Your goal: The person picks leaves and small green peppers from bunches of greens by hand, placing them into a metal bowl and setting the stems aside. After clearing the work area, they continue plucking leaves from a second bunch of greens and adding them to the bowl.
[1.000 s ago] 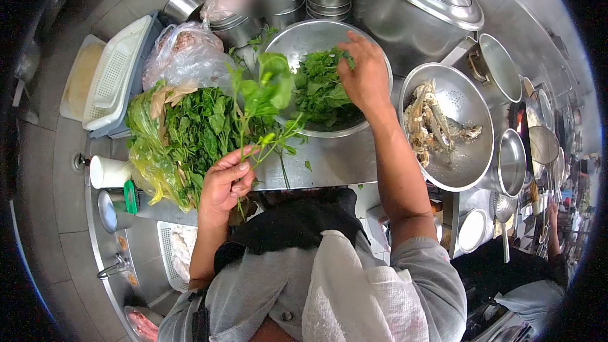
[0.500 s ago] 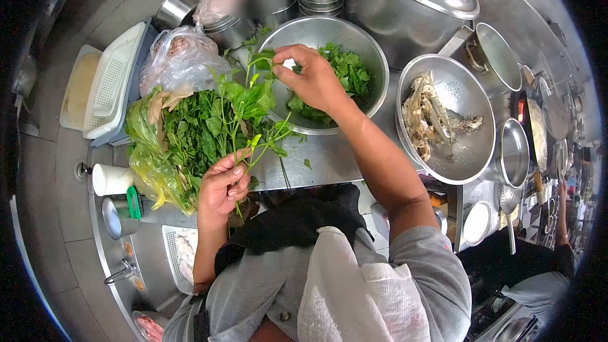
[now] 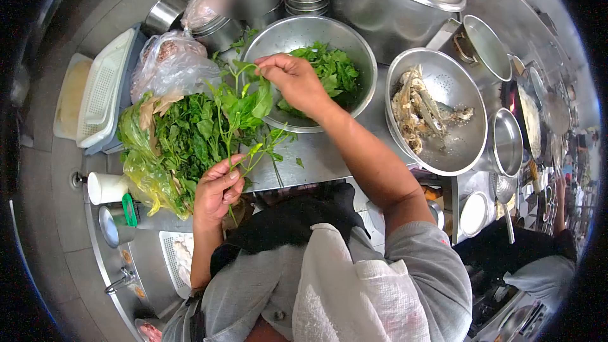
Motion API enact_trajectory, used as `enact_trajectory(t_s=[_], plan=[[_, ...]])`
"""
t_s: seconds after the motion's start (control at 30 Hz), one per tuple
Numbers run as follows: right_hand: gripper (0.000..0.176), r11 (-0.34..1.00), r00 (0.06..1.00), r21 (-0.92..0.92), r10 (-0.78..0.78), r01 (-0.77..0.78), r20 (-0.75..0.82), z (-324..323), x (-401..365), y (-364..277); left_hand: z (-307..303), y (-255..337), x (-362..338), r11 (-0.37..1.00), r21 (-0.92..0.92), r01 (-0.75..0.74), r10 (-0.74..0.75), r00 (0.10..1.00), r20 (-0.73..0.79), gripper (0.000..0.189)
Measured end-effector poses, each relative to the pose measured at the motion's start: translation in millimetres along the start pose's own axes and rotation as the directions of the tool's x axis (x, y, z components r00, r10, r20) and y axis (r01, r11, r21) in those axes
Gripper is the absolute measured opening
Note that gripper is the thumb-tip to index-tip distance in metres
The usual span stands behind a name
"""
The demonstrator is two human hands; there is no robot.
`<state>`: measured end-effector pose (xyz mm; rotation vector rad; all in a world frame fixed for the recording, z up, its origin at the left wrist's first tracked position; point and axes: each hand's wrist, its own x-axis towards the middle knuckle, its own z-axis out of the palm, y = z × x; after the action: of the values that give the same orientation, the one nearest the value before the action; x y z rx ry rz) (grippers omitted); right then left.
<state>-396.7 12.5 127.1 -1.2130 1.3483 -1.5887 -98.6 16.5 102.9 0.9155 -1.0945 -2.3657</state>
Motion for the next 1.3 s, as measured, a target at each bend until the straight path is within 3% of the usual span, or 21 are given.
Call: enact_trajectory(t_s=[0.1,0.17,0.3,0.33,0.4,0.43,0.47,0.5,0.57,0.67,0.77,0.9,0.93,1.03,1.13,1.23,1.3], plan=[[0.019,0.996,0.995,0.036,0.080,-0.077,-0.061,5.4,-10.7,5.0,-1.3,-0.7,-0.2,0.990,0.142,-0.021,0.034,0.995,-0.090,0.040],[0.016,0.990,0.997,-0.137,-0.027,0.018,-0.066,9.6,-20.9,18.2,-2.9,-1.8,-2.7,0.979,0.201,-0.020,0.046,0.991,-0.129,0.041],[0.008,0.962,0.976,-0.211,-0.195,0.170,-0.101,4.5,-27.2,40.7,-1.9,-6.3,-5.3,0.966,0.258,0.001,0.037,0.989,-0.141,0.040],[0.009,0.974,0.966,-0.151,-0.191,0.166,-0.172,-1.9,-26.2,41.5,-2.5,-7.3,-5.1,0.973,0.231,0.016,0.015,0.991,-0.131,0.040],[0.011,0.994,0.931,0.112,0.052,-0.013,-0.361,-19.7,-22.5,34.9,-5.3,-9.3,-4.5,0.984,0.174,0.040,-0.020,0.993,-0.120,0.041],[0.008,0.991,0.904,0.122,0.105,-0.059,-0.415,-33.2,-18.3,28.0,-7.9,-9.8,-5.1,0.988,0.147,0.041,-0.027,0.995,-0.095,0.041],[0.010,0.994,0.908,0.071,0.103,-0.080,-0.407,-48.3,-14.2,32.5,-10.3,-10.0,-4.9,0.992,0.120,0.041,-0.033,0.997,-0.068,0.041],[0.016,0.944,0.910,-0.331,-0.139,0.003,-0.391,-66.9,-8.7,49.8,-12.9,-10.5,-4.6,0.995,0.094,0.042,-0.038,0.999,-0.039,0.040],[0.026,0.785,0.872,-0.602,-0.391,0.148,-0.295,-68.4,-8.8,22.0,-16.4,-11.2,-4.6,0.998,0.054,0.043,-0.044,0.999,0.009,0.040],[0.034,0.735,0.923,-0.595,-0.385,0.324,0.028,-52.1,-9.5,-8.9,-15.5,-13.1,-3.1,0.999,-0.010,0.051,-0.050,0.995,0.082,0.041],[0.035,0.863,0.946,-0.392,-0.270,0.319,0.177,-30.3,-2.2,-4.5,-11.6,-14.7,-1.1,0.997,-0.067,0.028,-0.016,0.985,0.174,0.041],[0.025,0.928,0.960,-0.274,-0.202,0.251,0.196,-22.4,-2.8,1.9,-5.8,-15.5,2.2,0.993,-0.109,0.037,-0.016,0.982,0.186,0.041],[0.020,0.949,0.960,-0.198,-0.208,0.245,0.189,-19.9,-3.1,3.6,-6.8,-17.5,2.9,0.992,-0.121,0.042,-0.019,0.983,0.185,0.041],[0.019,0.979,0.981,0.203,-0.041,0.002,0.191,-13.6,-3.5,6.1,-8.1,-22.0,4.0,0.986,-0.157,0.056,-0.029,0.985,0.171,0.041],[0.010,0.950,0.970,0.301,0.005,-0.080,0.242,-13.9,-4.2,2.1,-6.7,-23.2,3.4,0.983,-0.166,0.077,-0.047,0.983,0.177,0.041],[0.008,0.994,0.973,0.087,0.046,-0.067,0.228,-12.7,-6.2,-2.7,-6.5,-23.0,3.1,0.985,-0.162,0.063,-0.031,0.980,0.196,0.041],[0.009,0.975,0.979,-0.215,-0.016,0.061,0.203,-22.0,-7.6,2.9,-4.8,-21.7,2.9,0.985,-0.158,0.063,-0.031,0.980,0.197,0.042]])
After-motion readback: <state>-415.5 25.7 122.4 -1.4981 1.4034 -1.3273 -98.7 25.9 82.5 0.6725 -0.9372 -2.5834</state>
